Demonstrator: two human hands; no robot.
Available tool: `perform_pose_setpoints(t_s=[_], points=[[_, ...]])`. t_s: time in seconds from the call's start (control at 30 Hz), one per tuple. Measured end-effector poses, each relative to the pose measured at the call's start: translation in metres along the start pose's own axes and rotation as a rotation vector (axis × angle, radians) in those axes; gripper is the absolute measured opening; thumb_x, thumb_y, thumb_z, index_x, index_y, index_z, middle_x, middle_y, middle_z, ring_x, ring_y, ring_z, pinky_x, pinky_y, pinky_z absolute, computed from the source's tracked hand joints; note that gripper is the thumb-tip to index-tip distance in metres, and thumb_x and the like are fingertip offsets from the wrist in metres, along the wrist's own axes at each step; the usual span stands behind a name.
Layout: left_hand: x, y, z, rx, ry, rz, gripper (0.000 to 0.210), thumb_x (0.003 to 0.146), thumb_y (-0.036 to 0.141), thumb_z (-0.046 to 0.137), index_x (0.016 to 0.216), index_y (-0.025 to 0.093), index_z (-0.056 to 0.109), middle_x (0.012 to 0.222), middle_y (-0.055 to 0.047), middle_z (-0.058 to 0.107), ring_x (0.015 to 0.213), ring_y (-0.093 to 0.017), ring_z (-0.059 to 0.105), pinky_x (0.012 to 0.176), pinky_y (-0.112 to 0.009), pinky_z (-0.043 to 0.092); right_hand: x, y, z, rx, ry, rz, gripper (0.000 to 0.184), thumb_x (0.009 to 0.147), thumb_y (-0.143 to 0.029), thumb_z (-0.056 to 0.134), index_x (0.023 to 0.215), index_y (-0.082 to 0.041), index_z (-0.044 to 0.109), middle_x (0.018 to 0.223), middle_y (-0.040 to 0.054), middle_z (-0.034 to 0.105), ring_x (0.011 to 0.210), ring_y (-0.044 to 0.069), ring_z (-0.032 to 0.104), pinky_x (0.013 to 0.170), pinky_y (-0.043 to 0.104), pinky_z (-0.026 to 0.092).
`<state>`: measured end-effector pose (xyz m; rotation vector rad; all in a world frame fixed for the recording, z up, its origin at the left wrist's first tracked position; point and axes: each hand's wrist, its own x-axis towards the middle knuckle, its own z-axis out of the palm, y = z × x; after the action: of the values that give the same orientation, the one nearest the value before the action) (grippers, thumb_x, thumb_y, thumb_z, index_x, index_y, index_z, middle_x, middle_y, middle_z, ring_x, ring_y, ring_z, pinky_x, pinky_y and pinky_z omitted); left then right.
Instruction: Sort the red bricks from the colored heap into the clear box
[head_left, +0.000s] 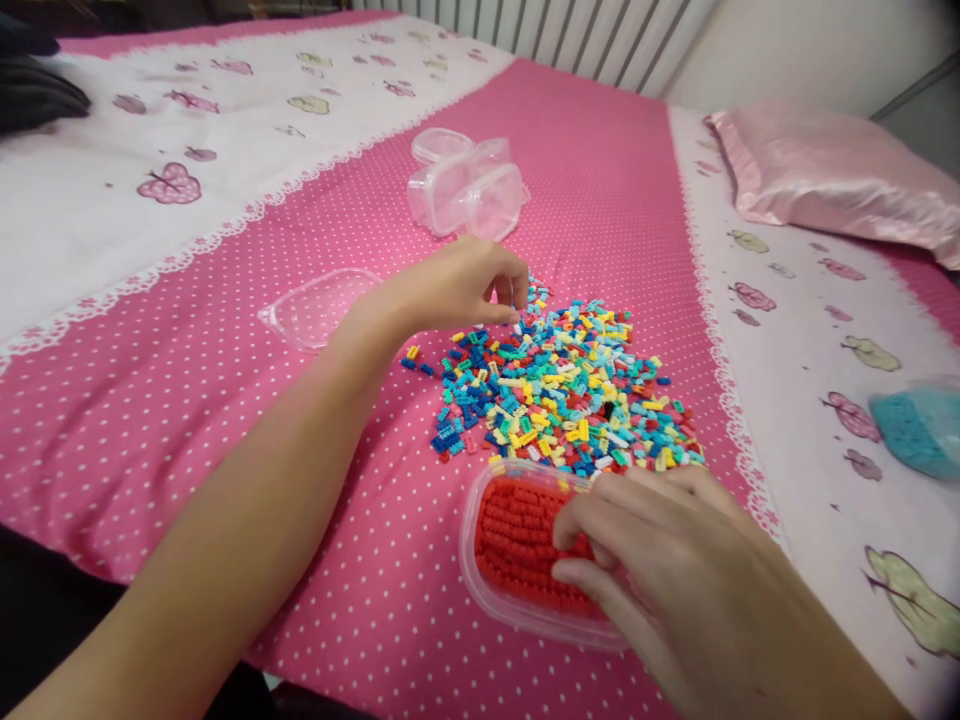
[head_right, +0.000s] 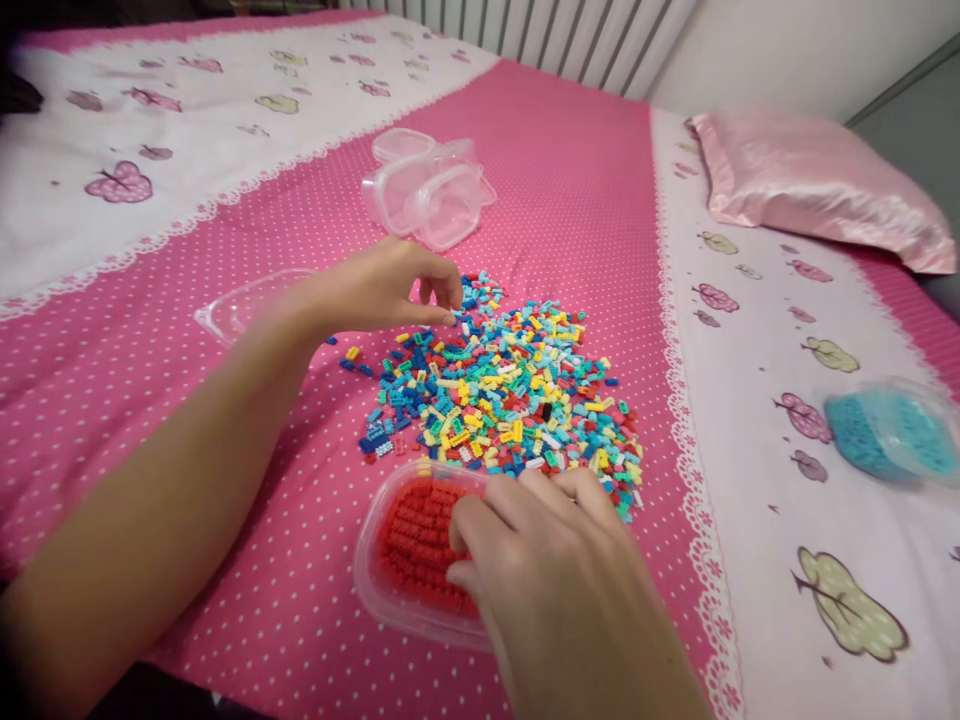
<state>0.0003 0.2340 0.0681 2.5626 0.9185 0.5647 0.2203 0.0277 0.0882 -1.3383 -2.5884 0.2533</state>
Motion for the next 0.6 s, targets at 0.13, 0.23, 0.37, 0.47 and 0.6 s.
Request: perform_pose_setpoints(t_s=[0.13,0.23,0.37,0.47,0.6], points=[[0.000,0.000,0.000,0.005,-0.003,0.004,0.007,0.080,0.020,0.069,0.086,0.018,0.073,0.078,-0.001,0.072,0.072,-0.012,0.064,0.066,-0.023,0.043,0.007,-0.010,0.009,0.000,0.034,-0.008,0.019,0.076,-0.008,0.071,0.075,-0.025,0.063,0.074,-0.0029,0.069,0.067,0.020,0.060,0.067,0.035,0.036],[0.000,-0.001,0.000,0.005,-0.006,0.001,0.007,0.081,0.023,0.069,0.085,0.018,0.073,0.080,-0.002,0.073,0.073,-0.013,0.064,0.066,-0.024,0.044,0.009,-0.013,0.014,-0.020,0.034,-0.007,0.019,0.078,-0.007,0.068,0.075,-0.025,0.064,0.074,-0.0024,0.070,0.067,0.020,0.059,0.068,0.035,0.035],[0.000,0.000,0.000,0.005,-0.023,-0.003,0.010,0.081,0.024,0.068,0.087,0.017,0.073,0.084,-0.004,0.074,0.075,-0.014,0.065,0.069,-0.026,0.044,0.008,-0.014,0.015,-0.027,0.030,-0.006,0.020,0.079,-0.005,0.067,0.073,-0.024,0.063,0.073,-0.0024,0.069,0.067,0.020,0.057,0.069,0.034,0.034],[0.000,0.000,0.000,0.007,-0.024,-0.002,0.011,0.081,0.023,0.068,0.088,0.016,0.073,0.084,-0.004,0.074,0.075,-0.014,0.065,0.069,-0.026,0.044,0.008,-0.016,0.015,-0.027,0.032,-0.001,0.021,0.078,-0.006,0.069,0.071,-0.024,0.062,0.072,-0.0028,0.068,0.066,0.019,0.056,0.068,0.034,0.034],[0.000,0.000,0.001,0.005,-0.024,0.003,0.010,0.081,0.024,0.068,0.087,0.017,0.072,0.081,-0.003,0.073,0.074,-0.014,0.065,0.068,-0.025,0.043,0.009,-0.015,0.014,0.010,0.027,0.005,0.020,0.077,-0.008,0.073,0.072,-0.024,0.062,0.072,-0.0028,0.069,0.066,0.019,0.058,0.067,0.034,0.036]])
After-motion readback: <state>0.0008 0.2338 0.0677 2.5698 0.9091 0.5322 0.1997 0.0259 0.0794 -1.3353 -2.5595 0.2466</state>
